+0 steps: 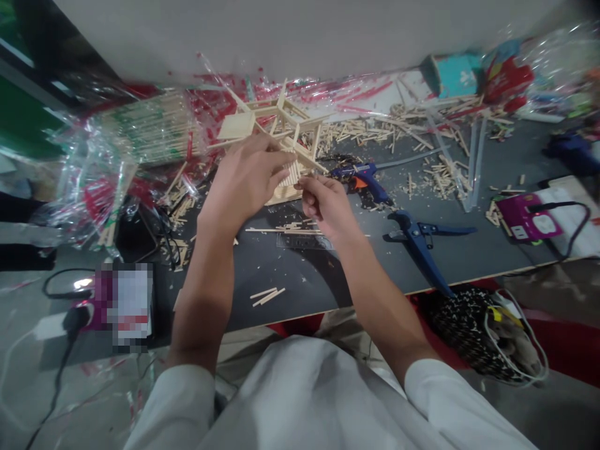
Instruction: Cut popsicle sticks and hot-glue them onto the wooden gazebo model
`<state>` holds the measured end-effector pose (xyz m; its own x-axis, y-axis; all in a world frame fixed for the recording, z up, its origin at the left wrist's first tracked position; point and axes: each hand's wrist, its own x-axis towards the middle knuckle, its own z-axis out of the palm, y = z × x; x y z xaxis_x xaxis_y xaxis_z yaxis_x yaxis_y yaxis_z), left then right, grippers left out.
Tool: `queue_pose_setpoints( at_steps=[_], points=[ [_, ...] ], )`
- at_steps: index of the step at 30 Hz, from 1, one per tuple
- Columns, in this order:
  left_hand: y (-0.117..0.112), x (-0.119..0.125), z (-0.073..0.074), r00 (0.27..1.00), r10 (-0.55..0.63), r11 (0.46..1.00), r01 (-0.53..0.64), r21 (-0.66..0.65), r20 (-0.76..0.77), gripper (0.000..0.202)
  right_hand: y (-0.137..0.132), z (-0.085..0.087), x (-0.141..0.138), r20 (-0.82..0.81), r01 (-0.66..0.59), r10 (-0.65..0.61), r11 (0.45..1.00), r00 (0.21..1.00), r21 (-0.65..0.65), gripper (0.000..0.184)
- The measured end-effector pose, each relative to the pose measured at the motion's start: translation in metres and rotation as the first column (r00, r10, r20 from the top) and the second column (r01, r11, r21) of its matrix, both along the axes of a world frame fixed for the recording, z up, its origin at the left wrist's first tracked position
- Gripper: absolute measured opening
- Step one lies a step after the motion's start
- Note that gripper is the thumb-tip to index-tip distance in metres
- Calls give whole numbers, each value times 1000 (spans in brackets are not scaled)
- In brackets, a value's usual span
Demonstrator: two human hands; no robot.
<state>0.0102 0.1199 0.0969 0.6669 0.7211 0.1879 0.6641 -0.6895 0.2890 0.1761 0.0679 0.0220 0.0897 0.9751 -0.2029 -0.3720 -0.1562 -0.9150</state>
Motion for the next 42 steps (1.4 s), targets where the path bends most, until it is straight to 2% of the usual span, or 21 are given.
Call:
queue_pose_setpoints(
  at_steps=[5, 13, 23, 29, 42],
  points=[
    [-4, 1, 3, 997, -4, 999, 7, 40, -76, 28, 2, -2, 0, -8, 5, -5, 1000, 1000, 26, 39],
    [-3, 1, 2, 997, 9, 999, -6, 43, -80, 26, 3, -3, 0, -31, 13, -11, 999, 999, 41, 44],
    [-4, 0, 2, 999, -5, 1000, 5, 0, -41, 29, 4, -3, 0, -28, 6, -5, 999, 1000, 36, 37],
    [0, 0, -3, 1000, 8, 1000, -8, 29, -9, 26, 5, -4, 2, -25, -14, 14, 1000, 1000, 20, 38],
    [0, 0, -4, 999, 26, 999, -25, 33, -22, 29, 3, -2, 7, -35, -49, 49, 999, 998, -2, 32]
  ],
)
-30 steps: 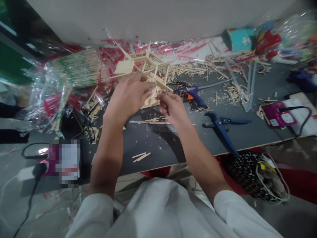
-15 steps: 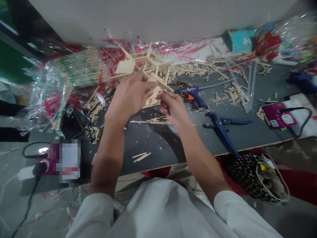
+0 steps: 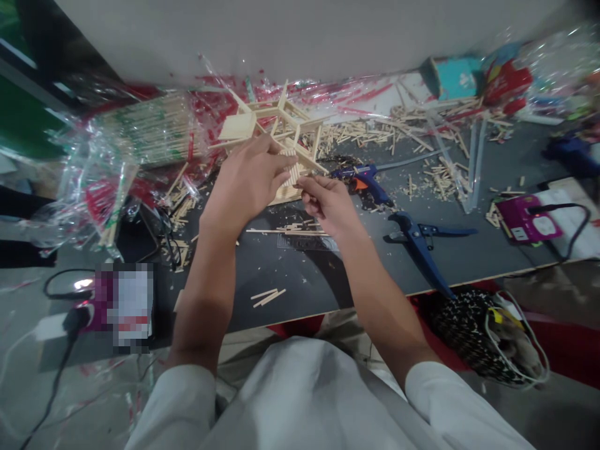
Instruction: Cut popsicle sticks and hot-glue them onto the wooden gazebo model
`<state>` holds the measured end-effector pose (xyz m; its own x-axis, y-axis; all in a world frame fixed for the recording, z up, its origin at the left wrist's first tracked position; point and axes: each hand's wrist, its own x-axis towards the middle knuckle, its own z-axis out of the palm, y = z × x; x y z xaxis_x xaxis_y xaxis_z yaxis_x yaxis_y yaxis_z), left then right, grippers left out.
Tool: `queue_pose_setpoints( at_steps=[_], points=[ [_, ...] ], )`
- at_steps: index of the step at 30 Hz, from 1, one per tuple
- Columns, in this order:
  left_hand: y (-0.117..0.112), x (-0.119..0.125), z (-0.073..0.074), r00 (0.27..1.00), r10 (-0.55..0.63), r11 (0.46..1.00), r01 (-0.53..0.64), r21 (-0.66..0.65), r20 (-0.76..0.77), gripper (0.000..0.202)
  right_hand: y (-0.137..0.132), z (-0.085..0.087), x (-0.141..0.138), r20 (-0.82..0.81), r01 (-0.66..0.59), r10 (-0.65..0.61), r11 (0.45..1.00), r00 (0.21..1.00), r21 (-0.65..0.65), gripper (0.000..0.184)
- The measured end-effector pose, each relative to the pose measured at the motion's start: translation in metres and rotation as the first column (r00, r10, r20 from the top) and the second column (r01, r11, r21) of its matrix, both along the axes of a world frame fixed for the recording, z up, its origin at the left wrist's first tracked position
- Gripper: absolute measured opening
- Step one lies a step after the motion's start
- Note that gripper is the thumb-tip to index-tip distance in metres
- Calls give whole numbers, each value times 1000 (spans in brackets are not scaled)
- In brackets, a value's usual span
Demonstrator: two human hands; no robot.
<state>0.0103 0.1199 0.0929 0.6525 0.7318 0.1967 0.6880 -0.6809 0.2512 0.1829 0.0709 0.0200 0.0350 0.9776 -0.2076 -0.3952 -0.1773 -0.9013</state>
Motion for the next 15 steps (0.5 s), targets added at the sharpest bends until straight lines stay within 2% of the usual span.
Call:
queue_pose_setpoints(
  at_steps=[5, 10, 15],
  points=[
    [0, -1, 3, 1000, -11, 1000, 11, -5, -8, 30, -3, -2, 4, 31, -29, 30, 999, 999, -21, 37],
    [0, -1, 5, 1000, 4, 999, -3, -34, 25, 31, -8, -10, 12, 11, 39, -39, 999, 999, 1, 36],
    [-1, -6, 9, 997, 3, 999, 2, -54, 81, 31, -14, -16, 22, 18, 72, -73, 996, 997, 55, 47]
  ],
)
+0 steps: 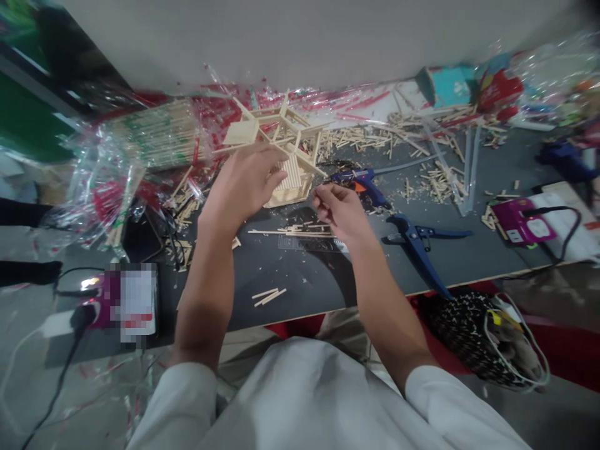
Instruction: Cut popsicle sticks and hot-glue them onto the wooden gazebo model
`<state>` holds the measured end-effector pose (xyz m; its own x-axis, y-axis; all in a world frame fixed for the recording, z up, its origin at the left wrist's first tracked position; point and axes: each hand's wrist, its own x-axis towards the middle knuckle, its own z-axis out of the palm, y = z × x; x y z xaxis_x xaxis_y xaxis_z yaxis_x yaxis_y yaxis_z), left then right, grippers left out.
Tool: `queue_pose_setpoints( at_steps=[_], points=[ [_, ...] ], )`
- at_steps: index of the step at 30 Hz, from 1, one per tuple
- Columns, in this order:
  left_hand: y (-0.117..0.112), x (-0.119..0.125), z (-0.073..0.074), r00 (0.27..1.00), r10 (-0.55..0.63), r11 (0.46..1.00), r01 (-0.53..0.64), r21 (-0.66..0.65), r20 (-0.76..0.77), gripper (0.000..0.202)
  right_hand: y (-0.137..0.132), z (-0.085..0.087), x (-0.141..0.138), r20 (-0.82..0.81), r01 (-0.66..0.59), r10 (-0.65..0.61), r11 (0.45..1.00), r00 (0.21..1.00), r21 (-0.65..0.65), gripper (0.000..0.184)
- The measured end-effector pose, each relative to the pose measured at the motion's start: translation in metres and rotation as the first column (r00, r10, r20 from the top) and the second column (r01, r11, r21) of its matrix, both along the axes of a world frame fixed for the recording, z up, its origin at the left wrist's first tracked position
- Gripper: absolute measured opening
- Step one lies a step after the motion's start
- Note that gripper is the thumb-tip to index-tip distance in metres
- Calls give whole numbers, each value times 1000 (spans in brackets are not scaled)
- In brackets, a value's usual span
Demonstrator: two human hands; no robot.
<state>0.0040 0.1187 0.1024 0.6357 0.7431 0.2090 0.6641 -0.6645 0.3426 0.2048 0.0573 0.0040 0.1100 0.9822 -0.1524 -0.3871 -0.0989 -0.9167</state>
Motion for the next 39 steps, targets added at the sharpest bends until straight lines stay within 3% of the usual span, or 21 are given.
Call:
queue_pose_setpoints(
  at_steps=[6, 10, 13, 17, 21, 23, 25, 29, 35, 39],
  points=[
    [-11, -10, 13, 993, 99, 992, -104, 70, 67, 25, -6, 0, 11, 36, 1, -1, 1000, 999, 20, 49],
    [-19, -16, 9, 987, 82, 981, -105, 165, 139, 16, -9, 1, 19, 148, -42, 37, 999, 988, 26, 38],
    [-31, -22, -4, 973, 64, 965, -117, 236, 220, 13, -7, 0, 27, 284, -33, 19, 998, 959, 47, 27],
    [-56, -34, -33, 919, 120, 955, -210, 210, 375, 15, -5, -8, 34, 427, -20, -14, 997, 904, 75, 24],
    [-70, -43, -71, 903, 203, 969, -242, 58, 379, 14, -7, -23, 36, 527, -29, -45, 991, 849, 132, 41],
    [-69, -45, -88, 913, 249, 968, -244, -56, 322, 16, -9, -27, 37, 621, -53, -67, 983, 781, 173, 51],
    [-67, -45, -99, 920, 278, 960, -267, -80, 275, 19, -12, -27, 38, 727, -79, -110, 972, 678, 222, 59],
    [-66, -44, -105, 924, 259, 966, -252, -60, 280, 28, -16, -23, 43, 834, -108, -194, 952, 516, 288, 61],
    [-68, -43, -105, 909, 284, 958, -258, -124, 304, 39, -19, -27, 44, 833, -256, -11, 949, 553, 183, 33],
    [-69, -37, -104, 877, 356, 933, -319, -164, 322, 32, -20, -26, 44, 822, -275, -2, 942, 569, 193, 18]
  ],
)
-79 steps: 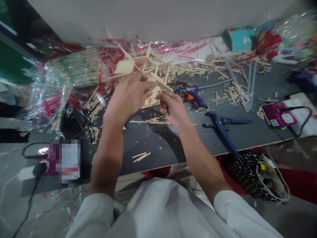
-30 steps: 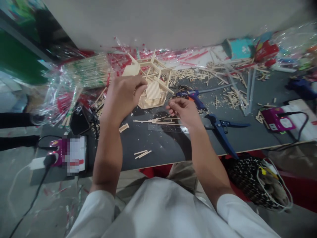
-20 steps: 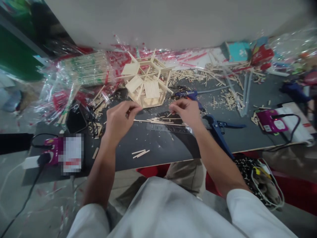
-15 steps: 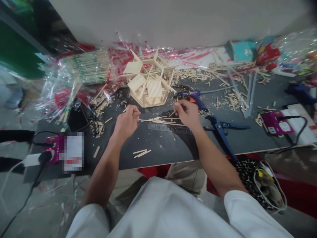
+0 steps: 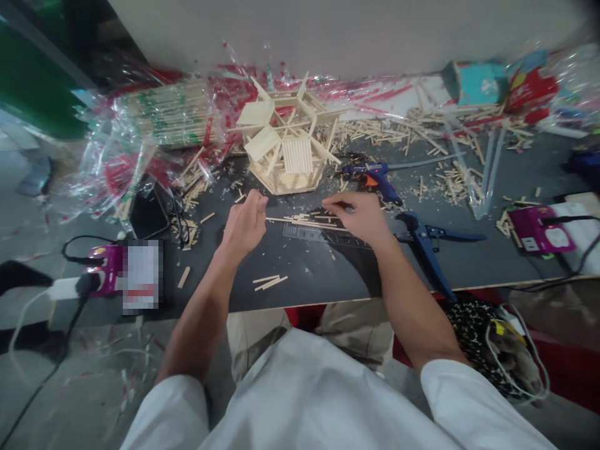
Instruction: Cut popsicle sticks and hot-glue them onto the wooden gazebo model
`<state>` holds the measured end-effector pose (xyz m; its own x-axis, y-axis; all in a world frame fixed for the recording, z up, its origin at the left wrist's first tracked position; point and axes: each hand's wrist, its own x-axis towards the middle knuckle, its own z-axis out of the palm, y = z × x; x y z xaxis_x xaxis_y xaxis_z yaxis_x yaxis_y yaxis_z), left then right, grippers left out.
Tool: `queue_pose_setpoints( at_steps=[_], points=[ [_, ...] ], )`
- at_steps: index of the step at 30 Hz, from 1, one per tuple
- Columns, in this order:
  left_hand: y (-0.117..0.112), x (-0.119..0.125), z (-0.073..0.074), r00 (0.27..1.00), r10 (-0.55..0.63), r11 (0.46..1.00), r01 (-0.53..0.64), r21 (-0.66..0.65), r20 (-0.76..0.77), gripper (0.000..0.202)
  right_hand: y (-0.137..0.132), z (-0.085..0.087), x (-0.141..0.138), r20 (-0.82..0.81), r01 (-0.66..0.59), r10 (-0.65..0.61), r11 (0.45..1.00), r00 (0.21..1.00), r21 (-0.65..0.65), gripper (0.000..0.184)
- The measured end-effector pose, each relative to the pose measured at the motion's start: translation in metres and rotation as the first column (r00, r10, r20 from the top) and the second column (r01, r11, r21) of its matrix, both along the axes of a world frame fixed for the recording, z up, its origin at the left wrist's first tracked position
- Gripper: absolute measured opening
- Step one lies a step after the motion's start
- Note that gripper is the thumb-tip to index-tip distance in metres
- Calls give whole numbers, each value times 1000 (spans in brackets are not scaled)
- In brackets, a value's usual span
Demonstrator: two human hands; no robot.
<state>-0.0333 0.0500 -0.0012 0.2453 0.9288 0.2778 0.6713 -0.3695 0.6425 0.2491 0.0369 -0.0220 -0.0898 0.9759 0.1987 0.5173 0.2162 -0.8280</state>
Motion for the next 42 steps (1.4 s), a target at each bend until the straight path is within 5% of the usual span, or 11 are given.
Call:
queue_pose_setpoints(
  at_steps=[5, 12, 19, 26, 32, 37, 42],
  points=[
    [-2, 8, 3, 991, 17, 999, -12, -41, 136, 13, -1, 1, 1, -16, 40, -40, 999, 999, 3, 7],
    [1, 6, -10, 971, -39, 999, 33, 28, 234, 21, -1, 1, -2, 5, 89, -89, 996, 996, 12, 19],
    [-2, 11, -13, 928, 37, 991, -81, 103, 370, 6, 0, 0, 1, 43, 12, -13, 1000, 999, 21, 20],
    [3, 5, -11, 950, 73, 996, -83, 20, 303, 12, -11, 13, 1, 191, -85, 80, 996, 978, 20, 10],
    [1, 1, -8, 979, 56, 998, -59, 9, 196, 32, -41, 13, -1, 435, -78, 97, 995, 895, -61, 33],
    [-1, 5, -2, 972, 98, 995, -94, -30, 216, 26, -64, 6, 10, 401, -103, 98, 995, 911, -8, 11],
    [3, 7, -6, 951, 73, 997, -61, -49, 300, 17, -67, 6, 19, 375, -55, 84, 995, 923, -87, 18]
  ],
)
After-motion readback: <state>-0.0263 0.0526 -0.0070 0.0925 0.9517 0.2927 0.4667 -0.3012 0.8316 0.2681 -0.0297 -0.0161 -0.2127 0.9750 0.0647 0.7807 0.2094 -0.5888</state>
